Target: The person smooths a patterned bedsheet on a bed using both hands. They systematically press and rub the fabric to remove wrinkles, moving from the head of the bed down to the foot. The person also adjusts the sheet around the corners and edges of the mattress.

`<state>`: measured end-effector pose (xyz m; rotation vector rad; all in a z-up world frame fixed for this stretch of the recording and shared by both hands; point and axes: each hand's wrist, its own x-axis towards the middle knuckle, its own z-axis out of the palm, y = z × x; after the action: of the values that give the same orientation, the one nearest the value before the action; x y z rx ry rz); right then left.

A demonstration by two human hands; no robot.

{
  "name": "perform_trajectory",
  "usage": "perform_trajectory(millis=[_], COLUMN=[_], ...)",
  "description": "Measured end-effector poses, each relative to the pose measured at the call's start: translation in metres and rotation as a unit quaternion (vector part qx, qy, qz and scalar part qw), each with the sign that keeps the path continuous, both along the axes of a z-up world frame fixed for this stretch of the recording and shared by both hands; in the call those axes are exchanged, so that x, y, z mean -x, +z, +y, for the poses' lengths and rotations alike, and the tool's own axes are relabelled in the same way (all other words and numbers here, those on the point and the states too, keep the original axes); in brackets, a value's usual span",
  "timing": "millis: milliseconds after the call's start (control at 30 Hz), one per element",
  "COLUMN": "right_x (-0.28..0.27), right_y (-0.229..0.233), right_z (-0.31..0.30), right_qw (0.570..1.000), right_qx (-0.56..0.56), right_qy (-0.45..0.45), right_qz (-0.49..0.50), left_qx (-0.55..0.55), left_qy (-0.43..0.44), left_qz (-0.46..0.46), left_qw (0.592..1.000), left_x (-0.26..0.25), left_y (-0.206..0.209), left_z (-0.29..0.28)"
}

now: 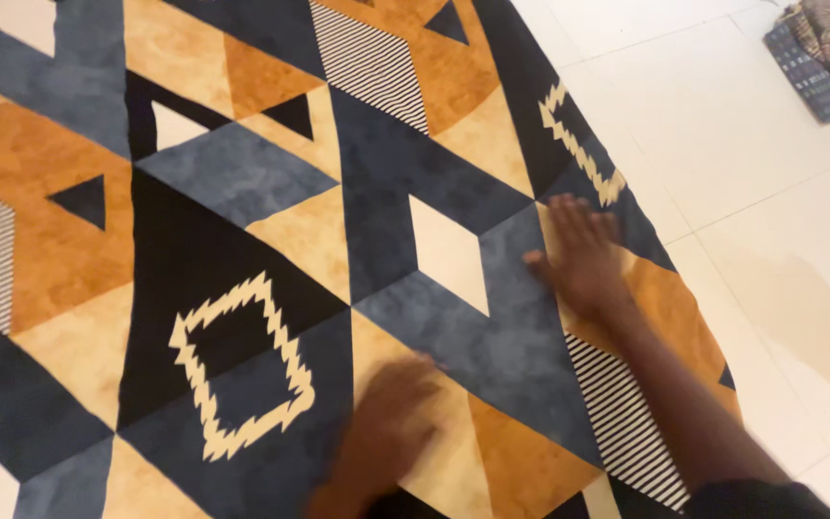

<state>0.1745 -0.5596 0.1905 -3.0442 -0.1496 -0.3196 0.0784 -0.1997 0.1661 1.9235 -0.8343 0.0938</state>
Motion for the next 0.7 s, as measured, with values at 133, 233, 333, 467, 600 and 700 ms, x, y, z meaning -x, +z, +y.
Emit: perform_trajectory(millis=[133, 233, 333, 467, 600, 700], right_x=[0.012, 0.033, 0.047, 0.057, 0.065, 0.069], right_y=[0.021, 0.02, 0.018, 0.023, 0.017, -0.012], right_z=[-0.091, -0.072, -0.007, 0.018, -0.034, -0.052], right_qw=[0.902, 0.939, 0.993, 0.989, 0.965, 0.939], right_qx=[-0.16, -0.091, -0.102, 0.018, -0.076, -0.011], right_qy=[-0.398, -0.318, -0.042, -0.007, -0.245, -0.34], right_qz=[0.052, -0.099, -0.043, 0.144, 0.062, -0.039], left_qx=[-0.16, -0.214, -0.241, -0.23, -0.23, -0.269], left_qy=[0.192, 0.22, 0.231, 0.23, 0.267, 0.324], left_qz=[0.041, 0.034, 0.017, 0.007, 0.002, -0.003], left_qw=[0.967, 0.951, 0.943, 0.946, 0.936, 0.907], left_x=[-0.013, -0.009, -0.004, -0.004, -0.009, -0.018], left_y=[0.014, 0.013, 0.01, 0.003, -0.008, -0.015], left_z=[0.099, 0.112, 0.107, 0.112, 0.111, 0.109])
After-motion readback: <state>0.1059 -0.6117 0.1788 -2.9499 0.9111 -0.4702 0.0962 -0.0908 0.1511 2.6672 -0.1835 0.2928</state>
